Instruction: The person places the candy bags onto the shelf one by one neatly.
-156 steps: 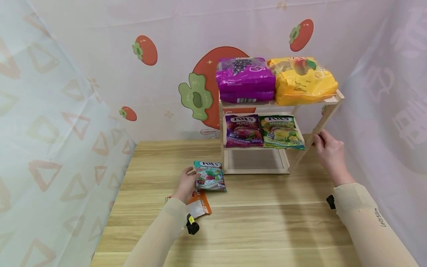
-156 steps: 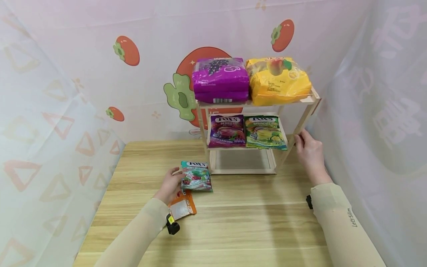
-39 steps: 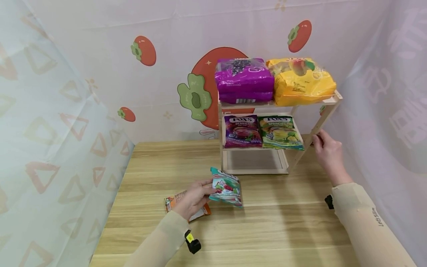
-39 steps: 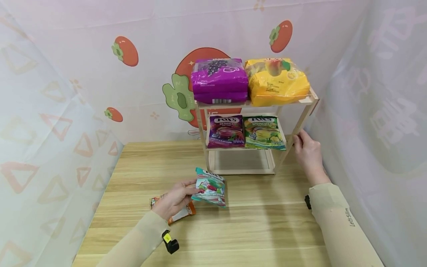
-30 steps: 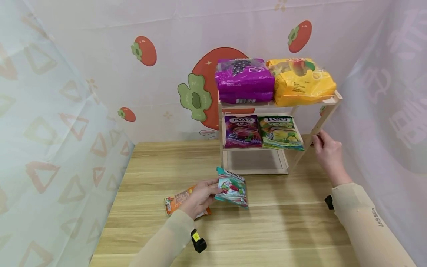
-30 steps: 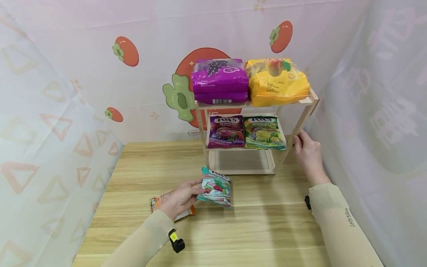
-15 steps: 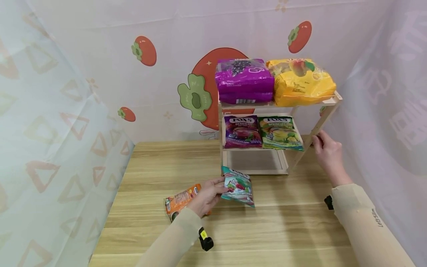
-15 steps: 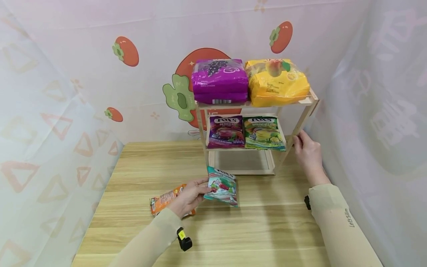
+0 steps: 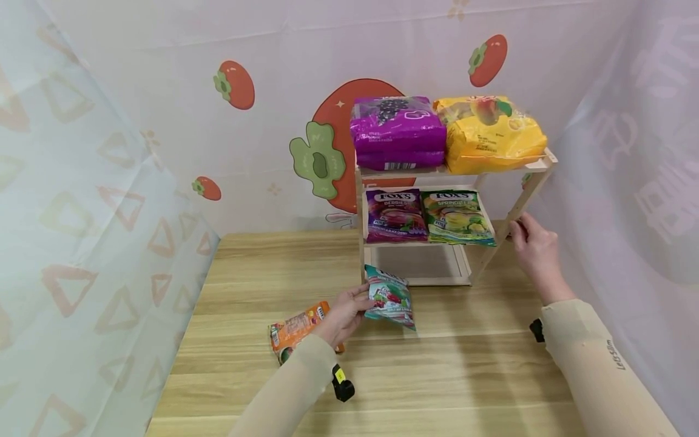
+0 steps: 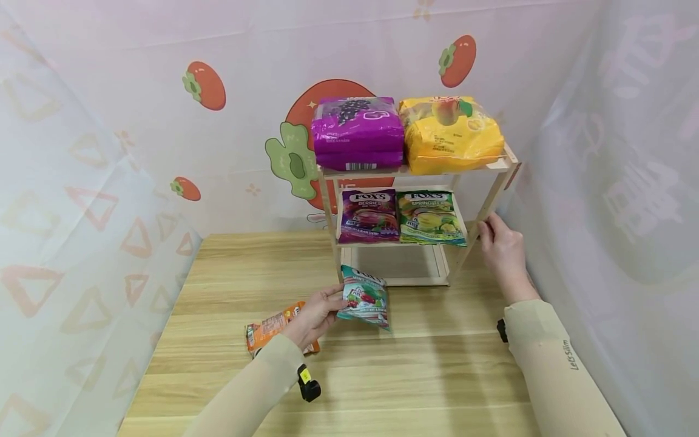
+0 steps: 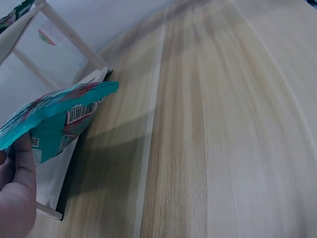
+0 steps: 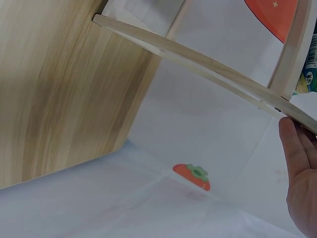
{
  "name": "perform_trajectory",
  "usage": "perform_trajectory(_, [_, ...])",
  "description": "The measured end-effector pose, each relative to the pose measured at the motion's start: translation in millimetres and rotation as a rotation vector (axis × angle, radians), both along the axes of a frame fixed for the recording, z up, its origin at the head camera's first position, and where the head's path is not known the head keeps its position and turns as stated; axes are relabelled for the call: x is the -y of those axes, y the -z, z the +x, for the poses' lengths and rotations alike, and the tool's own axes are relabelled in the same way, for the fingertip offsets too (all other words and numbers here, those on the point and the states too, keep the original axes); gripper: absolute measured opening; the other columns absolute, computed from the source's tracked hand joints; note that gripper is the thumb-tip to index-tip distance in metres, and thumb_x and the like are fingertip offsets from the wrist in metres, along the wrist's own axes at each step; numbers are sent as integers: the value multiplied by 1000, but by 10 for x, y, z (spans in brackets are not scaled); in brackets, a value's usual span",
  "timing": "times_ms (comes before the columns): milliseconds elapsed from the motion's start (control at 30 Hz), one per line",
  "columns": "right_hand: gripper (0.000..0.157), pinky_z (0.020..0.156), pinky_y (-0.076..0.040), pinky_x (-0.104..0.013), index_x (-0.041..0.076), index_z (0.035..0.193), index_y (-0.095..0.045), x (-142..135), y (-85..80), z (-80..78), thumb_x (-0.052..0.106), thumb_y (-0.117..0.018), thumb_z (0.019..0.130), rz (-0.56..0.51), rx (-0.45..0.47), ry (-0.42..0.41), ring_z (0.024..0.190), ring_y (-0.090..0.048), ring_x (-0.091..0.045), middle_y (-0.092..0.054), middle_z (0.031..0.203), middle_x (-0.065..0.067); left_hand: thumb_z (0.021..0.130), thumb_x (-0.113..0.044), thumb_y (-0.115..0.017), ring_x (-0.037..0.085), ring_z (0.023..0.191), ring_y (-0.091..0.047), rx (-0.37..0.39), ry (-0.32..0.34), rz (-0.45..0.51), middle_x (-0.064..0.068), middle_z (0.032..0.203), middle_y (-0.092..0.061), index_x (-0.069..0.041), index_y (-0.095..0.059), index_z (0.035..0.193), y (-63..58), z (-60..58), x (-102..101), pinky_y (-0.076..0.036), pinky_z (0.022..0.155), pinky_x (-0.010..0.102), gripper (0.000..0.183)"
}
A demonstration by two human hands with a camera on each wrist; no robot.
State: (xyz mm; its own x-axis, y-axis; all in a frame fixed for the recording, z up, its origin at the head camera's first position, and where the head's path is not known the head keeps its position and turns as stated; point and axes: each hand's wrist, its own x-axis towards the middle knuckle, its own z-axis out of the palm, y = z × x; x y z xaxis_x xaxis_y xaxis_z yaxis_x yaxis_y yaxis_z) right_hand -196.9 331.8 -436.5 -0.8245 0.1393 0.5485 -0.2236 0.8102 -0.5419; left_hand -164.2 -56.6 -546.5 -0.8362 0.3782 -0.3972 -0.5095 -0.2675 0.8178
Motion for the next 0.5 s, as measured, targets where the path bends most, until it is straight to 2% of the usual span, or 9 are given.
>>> perform_trajectory(133, [15, 65, -28, 5, -5, 107, -64, -8, 1, -5, 9, -58, 104, 5, -14, -3, 73, -71, -33, -73, 90, -27, 100, 7, -55, 29, 132, -57, -22, -11, -10, 24, 147, -54, 4, -32, 157, 63, -51, -7, -53, 102, 31, 61])
perform_trajectory(233, [15, 66, -26, 5, -5, 107, -64, -9, 1, -6, 8, -58, 104, 4, -17, -10, 77, -71, -45, -72, 91, -28, 100, 7, -54, 30, 131, -58, -24, -26, -21, 25, 145, -55, 5, -34, 155, 98, -84, -21, -52, 103, 33, 59])
perform_trajectory(367, [14, 66, -26, 5, -6, 107, -64, -11, 6, -11, 7, -59, 104, 8, -34, -12, 76, -71, -46, -72, 90, -29, 100, 7, -54, 30, 129, -59, -6, -49, -49, 26, 143, -56, 6, -36, 154, 109, -94, -42, -52, 103, 35, 56])
perform_trajectory(500, [13, 65, -28, 3, -5, 107, -65, -7, 16, -14, 6, -60, 103, 17, -48, -1, 73, -70, -38, -73, 89, -27, 101, 6, -54, 29, 125, -61, 15, -65, -115, 25, 142, -57, 8, -39, 152, 95, -67, -60, -53, 103, 37, 53])
